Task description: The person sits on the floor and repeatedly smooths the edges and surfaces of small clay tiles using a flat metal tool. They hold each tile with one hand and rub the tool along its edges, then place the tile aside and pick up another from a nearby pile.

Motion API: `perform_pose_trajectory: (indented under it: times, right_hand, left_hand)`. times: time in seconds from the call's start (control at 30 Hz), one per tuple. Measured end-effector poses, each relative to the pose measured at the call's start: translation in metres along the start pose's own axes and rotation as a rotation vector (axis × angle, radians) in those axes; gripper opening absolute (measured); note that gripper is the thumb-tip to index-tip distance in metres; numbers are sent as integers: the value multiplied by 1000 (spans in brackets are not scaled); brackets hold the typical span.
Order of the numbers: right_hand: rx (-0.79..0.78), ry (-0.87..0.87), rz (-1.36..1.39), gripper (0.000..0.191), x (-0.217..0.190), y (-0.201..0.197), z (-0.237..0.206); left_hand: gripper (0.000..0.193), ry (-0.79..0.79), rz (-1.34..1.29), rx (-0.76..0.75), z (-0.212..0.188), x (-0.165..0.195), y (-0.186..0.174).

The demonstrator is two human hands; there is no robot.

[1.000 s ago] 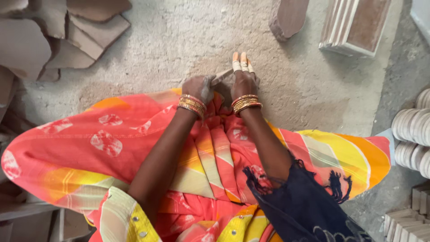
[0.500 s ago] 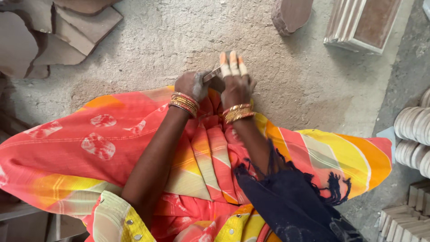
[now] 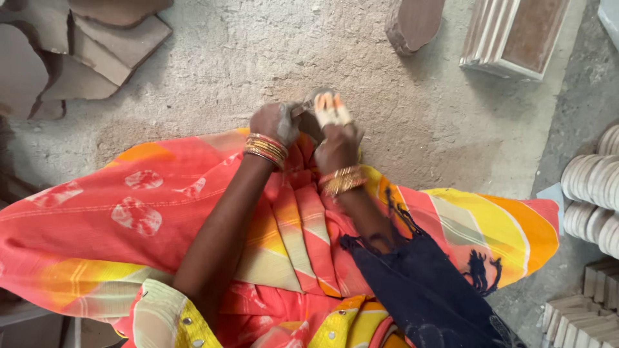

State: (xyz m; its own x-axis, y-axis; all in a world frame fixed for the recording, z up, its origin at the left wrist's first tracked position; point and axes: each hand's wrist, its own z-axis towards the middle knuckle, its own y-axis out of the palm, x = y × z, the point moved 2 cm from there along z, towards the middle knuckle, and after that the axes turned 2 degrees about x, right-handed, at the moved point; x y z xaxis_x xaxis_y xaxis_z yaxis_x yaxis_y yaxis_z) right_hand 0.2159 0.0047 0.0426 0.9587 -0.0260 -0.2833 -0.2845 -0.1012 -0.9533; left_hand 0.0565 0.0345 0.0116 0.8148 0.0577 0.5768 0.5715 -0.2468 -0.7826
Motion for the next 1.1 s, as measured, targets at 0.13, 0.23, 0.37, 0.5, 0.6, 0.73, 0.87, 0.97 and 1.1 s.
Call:
perform_pose_trajectory:
  times: [0.13, 0.23, 0.37, 0.5, 0.6, 0.73, 0.87, 0.97, 1.1]
  right_hand:
    - [128, -62, -43, 17, 3, -1, 8]
    - [121, -52, -22, 20, 2, -9, 11]
    - [236, -89, 118, 21, -11, -18, -4]
    - [288, -281, 80, 23, -25, -20, -5]
    - [120, -60, 45, 17, -22, -19, 6]
    - [6, 85, 193, 22, -16, -14, 0]
    - [242, -190, 153, 25, -12, -13, -9]
    - [205, -197, 68, 19, 0, -16, 2]
    - [86, 113, 309, 17, 22, -28, 22]
  left_hand:
    - [16, -12, -21, 52, -4, 2, -5]
    - [18, -13, -8, 37, -4, 4, -5]
    - [25, -42, -14, -46, -2, 3, -2]
    - [32, -19, -3, -4, -4, 6, 1]
    - [23, -26, 49, -35, -4, 13, 5]
    - [32, -6, 26, -36, -2, 15, 6]
    - [36, 65, -5, 90, -8, 9, 2]
    - [31, 30, 2, 60, -5, 10, -3]
    - [26, 17, -23, 19, 0, 9, -14]
